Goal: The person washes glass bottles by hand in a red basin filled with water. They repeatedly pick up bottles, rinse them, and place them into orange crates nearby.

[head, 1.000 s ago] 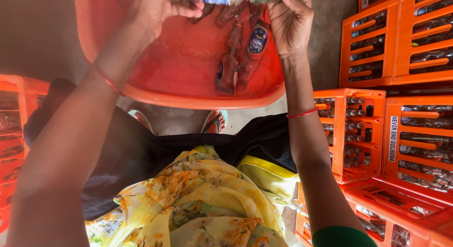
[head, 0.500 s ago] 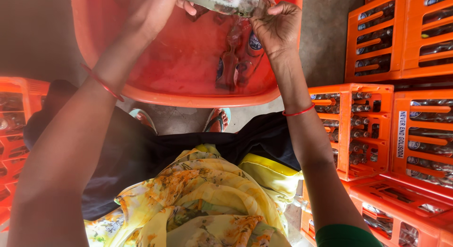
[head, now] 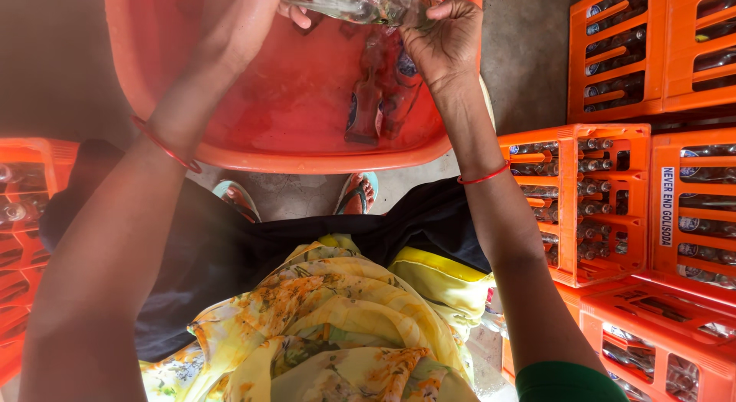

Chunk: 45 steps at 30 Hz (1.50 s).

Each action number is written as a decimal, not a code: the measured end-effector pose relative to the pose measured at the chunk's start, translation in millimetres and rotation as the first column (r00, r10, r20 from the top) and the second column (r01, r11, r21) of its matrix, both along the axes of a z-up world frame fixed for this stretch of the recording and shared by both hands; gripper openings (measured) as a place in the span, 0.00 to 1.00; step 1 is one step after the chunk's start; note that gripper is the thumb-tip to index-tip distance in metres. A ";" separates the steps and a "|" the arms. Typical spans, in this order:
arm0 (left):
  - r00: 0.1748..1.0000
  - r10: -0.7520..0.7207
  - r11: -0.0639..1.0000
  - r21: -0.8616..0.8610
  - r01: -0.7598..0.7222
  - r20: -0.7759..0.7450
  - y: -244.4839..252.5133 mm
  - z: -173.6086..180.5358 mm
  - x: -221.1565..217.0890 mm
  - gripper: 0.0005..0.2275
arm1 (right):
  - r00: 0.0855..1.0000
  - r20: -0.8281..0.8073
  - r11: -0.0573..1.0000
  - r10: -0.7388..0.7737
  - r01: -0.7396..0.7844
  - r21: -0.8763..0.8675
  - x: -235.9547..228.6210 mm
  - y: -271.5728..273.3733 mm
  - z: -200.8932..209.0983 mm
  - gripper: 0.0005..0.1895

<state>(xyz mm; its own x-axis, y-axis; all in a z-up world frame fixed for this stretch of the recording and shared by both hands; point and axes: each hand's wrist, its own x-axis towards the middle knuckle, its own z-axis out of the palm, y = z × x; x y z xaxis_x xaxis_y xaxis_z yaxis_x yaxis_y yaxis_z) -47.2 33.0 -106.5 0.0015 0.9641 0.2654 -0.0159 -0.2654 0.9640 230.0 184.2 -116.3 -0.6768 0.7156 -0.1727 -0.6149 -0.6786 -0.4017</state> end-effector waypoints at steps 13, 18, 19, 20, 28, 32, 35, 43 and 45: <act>1.000 0.006 1.000 -0.028 -0.006 -0.014 3.3 0.3 4.1 0.22 | 0.998 0.014 0.997 -0.063 0.064 -0.043 0.8 0.4 -2.9 0.21; 0.999 0.049 0.995 -0.088 -0.048 0.014 0.6 11.2 7.2 0.20 | 0.998 -0.061 0.999 0.007 -0.009 -0.033 -0.2 2.7 -6.4 0.23; 1.000 0.023 0.996 -0.082 -0.022 0.009 1.8 14.3 8.2 0.20 | 0.998 -0.062 0.999 -0.005 0.002 -0.043 0.0 3.6 -7.6 0.22; 1.000 -0.002 0.997 -0.076 0.002 0.003 2.6 17.6 8.9 0.19 | 0.998 -0.063 0.999 -0.015 0.012 -0.052 0.1 4.5 -8.9 0.22; 0.992 0.119 0.992 0.039 -0.121 0.042 -3.1 12.8 8.3 0.16 | 0.998 -0.011 0.996 -0.059 0.058 -0.061 -1.2 -0.7 -3.7 0.24; 0.977 0.160 0.984 -0.099 -0.147 0.138 15.2 -10.0 -9.0 0.19 | 1.000 0.004 0.939 0.015 -0.016 0.345 -1.6 -17.8 24.2 0.19; 0.732 0.144 0.972 -0.234 0.022 0.666 21.8 -33.0 -34.3 0.21 | 0.994 0.106 0.786 0.006 -0.070 0.614 -0.9 -33.3 52.4 0.16; 0.686 0.302 0.881 -0.468 0.064 0.662 38.8 -68.2 -31.3 0.29 | 0.965 0.256 0.668 -0.065 -0.148 0.729 -12.4 -56.5 79.4 0.18; 0.701 0.258 0.893 -0.441 0.089 0.665 36.9 -65.3 -30.5 0.29 | 0.957 0.273 0.647 -0.094 -0.149 0.748 -10.6 -52.4 77.0 0.17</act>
<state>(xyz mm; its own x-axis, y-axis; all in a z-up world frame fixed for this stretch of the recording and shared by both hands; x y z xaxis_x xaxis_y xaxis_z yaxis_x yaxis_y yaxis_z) -77.7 69.9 -171.7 -0.1007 0.9594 -0.2636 -0.7168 0.1137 0.6879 219.4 131.7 -39.3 -0.7123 0.6573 0.2461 -0.3883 -0.0770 -0.9183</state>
